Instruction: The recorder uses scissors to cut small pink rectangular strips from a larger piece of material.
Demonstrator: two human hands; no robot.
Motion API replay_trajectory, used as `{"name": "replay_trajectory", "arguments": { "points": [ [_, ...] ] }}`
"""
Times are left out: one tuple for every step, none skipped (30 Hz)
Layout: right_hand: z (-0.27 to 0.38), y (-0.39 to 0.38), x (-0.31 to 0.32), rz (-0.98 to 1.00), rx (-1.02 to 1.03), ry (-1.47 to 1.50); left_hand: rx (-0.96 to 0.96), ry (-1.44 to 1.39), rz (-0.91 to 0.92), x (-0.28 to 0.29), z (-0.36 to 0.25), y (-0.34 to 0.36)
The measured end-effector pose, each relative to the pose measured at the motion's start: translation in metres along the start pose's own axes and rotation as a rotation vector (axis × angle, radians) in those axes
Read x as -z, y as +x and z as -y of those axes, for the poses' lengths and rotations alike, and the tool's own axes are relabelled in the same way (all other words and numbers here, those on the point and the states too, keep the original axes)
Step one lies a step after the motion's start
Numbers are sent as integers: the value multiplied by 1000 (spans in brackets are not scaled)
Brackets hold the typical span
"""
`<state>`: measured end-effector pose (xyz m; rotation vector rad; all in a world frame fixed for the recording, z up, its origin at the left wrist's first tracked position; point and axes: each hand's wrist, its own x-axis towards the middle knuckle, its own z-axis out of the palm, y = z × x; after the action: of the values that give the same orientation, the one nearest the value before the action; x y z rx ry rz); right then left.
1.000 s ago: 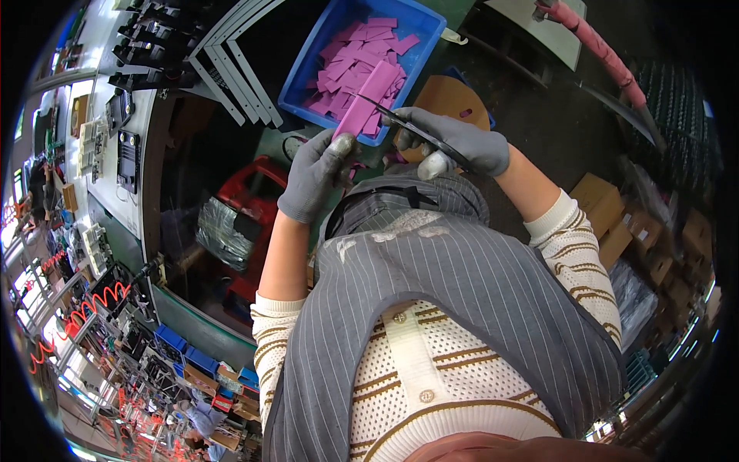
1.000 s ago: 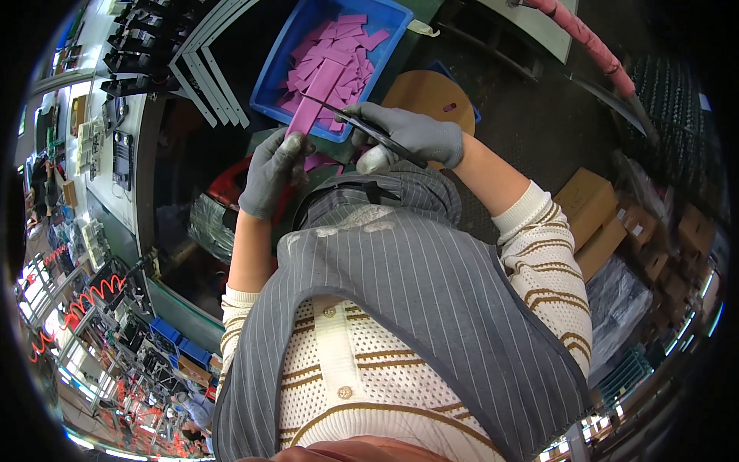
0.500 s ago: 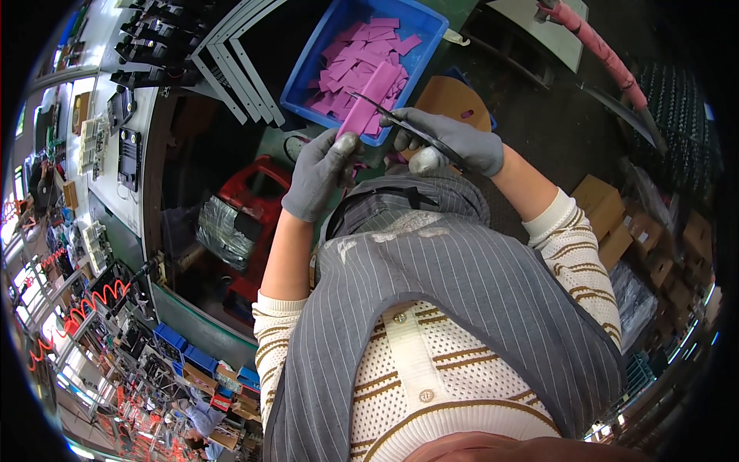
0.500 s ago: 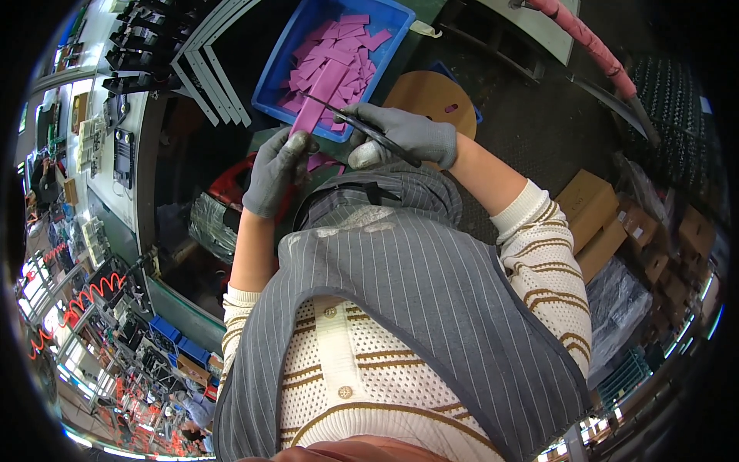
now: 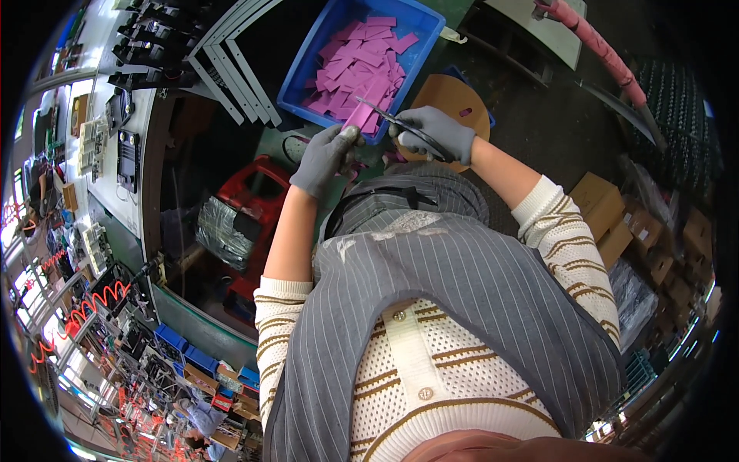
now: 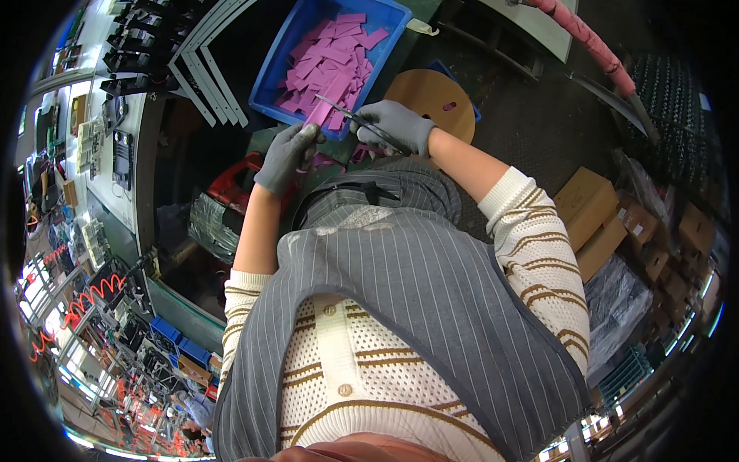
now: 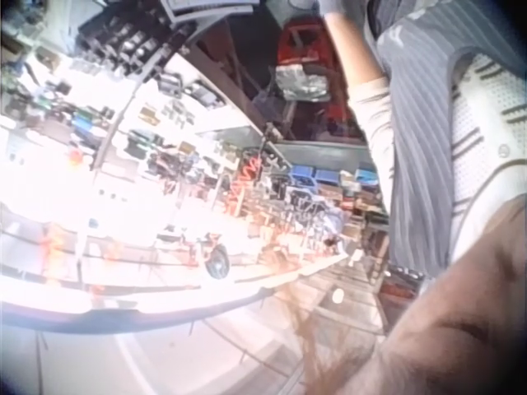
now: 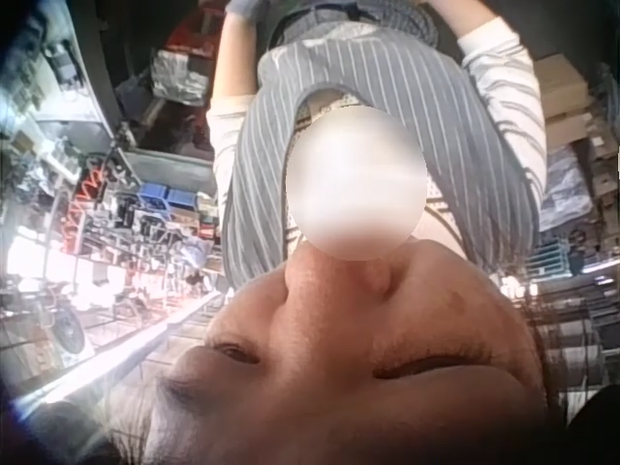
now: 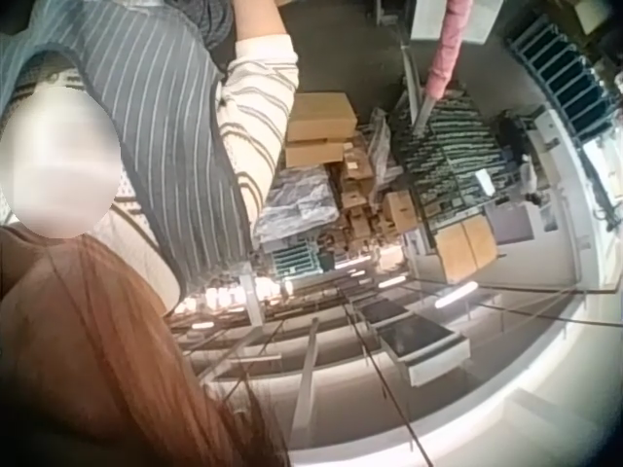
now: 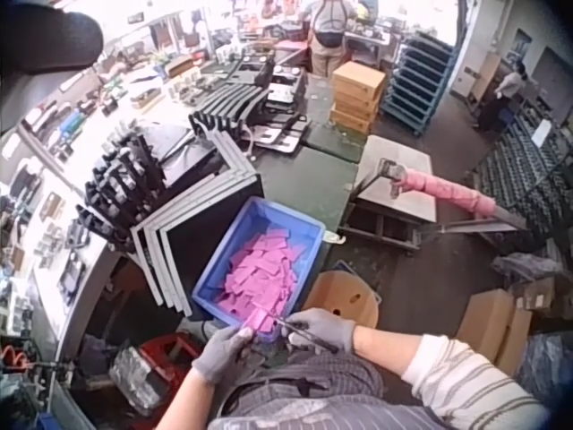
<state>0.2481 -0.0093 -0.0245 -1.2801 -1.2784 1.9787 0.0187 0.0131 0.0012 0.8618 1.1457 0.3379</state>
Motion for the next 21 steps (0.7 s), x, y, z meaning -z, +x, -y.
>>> {"name": "replay_trajectory", "arguments": {
  "points": [
    [-4,4,3,8,-72,-10,12,37,0,2,6,4],
    [-7,5,4,17,-144,-20,11,36,-3,5,11,5],
    [-5,5,4,8,-170,3,27,37,-15,6,12,5],
    [-3,4,6,12,-170,3,43,39,-27,7,13,5],
    [-1,2,10,-2,-191,89,44,37,-31,10,13,1],
    [-1,-1,15,-19,-214,176,37,-3,-12,14,11,-4],
    [-1,-7,20,-81,-110,83,31,-43,6,16,8,-10],
    [1,-6,21,-80,-111,83,31,-45,6,14,5,-14],
    [7,-4,21,-180,4,157,17,-35,13,12,0,-20],
    [15,-3,21,-281,119,231,3,-26,20,8,-4,-25],
    [24,-2,17,-278,118,231,-22,-25,42,2,-7,-27],
    [37,0,11,-244,74,323,-24,-26,38,-3,-6,-27],
    [44,0,6,-210,29,416,-39,23,72,-9,-6,-27],
    [43,0,2,-129,66,372,-55,73,105,-12,-6,-27],
    [45,-2,-3,-64,40,286,-8,45,168,-11,-3,-24],
    [46,-2,-5,-1,14,200,-11,45,166,-11,0,-24],
    [42,0,-4,1,41,131,-9,39,188,-12,2,-24],
    [44,-1,-5,5,42,130,-6,31,208,-14,3,-24],
    [49,-3,-6,-30,58,116,-21,33,193,-17,1,-27],
    [55,-4,-6,-65,75,102,-21,32,190,-16,1,-28],
    [60,-4,-5,-111,74,128,-31,-30,199,-15,0,-30]
  ]
}}
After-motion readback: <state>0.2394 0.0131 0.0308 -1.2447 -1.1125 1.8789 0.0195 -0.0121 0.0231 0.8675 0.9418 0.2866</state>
